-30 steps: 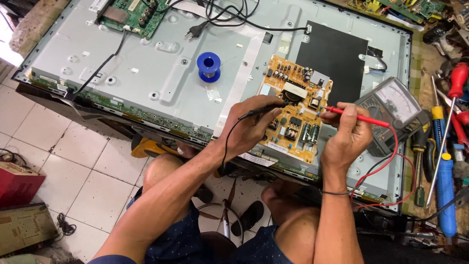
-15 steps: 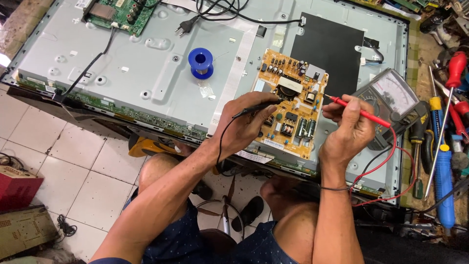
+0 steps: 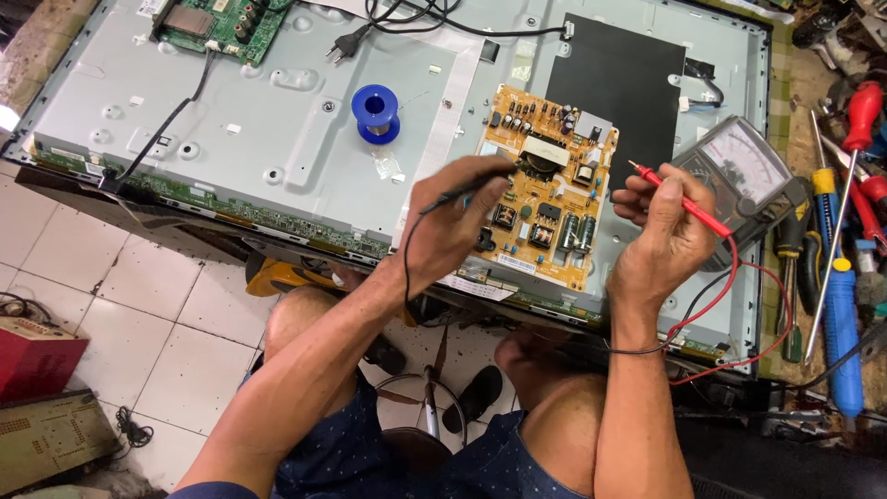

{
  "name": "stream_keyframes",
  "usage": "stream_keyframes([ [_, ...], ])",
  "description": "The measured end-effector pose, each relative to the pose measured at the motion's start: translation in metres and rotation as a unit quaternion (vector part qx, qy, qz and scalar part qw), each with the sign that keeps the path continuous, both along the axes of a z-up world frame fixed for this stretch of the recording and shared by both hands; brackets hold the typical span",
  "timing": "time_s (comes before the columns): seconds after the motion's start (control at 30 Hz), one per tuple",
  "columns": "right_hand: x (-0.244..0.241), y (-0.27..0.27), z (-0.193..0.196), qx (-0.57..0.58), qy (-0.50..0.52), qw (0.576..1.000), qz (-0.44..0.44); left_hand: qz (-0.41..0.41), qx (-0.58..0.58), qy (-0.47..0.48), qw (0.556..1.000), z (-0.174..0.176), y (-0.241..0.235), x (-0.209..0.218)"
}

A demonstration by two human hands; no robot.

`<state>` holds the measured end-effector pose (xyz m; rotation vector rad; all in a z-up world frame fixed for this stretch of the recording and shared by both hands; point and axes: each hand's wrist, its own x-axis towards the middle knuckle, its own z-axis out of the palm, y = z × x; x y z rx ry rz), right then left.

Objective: The person uses a multimeter to test various points on a circuit board. They move the probes across different components and flip the board over to continue testing the other side.

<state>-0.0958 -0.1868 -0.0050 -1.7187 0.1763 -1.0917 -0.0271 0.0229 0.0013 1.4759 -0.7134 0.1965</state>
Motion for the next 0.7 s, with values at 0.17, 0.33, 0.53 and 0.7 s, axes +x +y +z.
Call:
stream_keyframes([
  [0.17, -0.011, 0.006, 0.01, -0.006, 0.013, 1.0, 0.016, 0.03, -0.051, 0.008, 0.998, 0.014, 0.015, 0.004],
  [0.33, -0.019, 0.014, 0.014, 0.009, 0.033, 0.999, 0.039, 0.049, -0.032, 0.082, 0.995, 0.019, 0.031, 0.006],
  [0.53, -0.024, 0.006, 0.014, -0.031, 0.042, 0.998, 0.032, 0.011, -0.002, 0.098, 0.995, 0.016, 0.038, 0.004],
  [0.7, -0.024, -0.001, 0.005, 0.051, 0.104, 0.993, 0.017, -0.001, 0.008, 0.006, 1.0, 0.008, 0.03, 0.002],
])
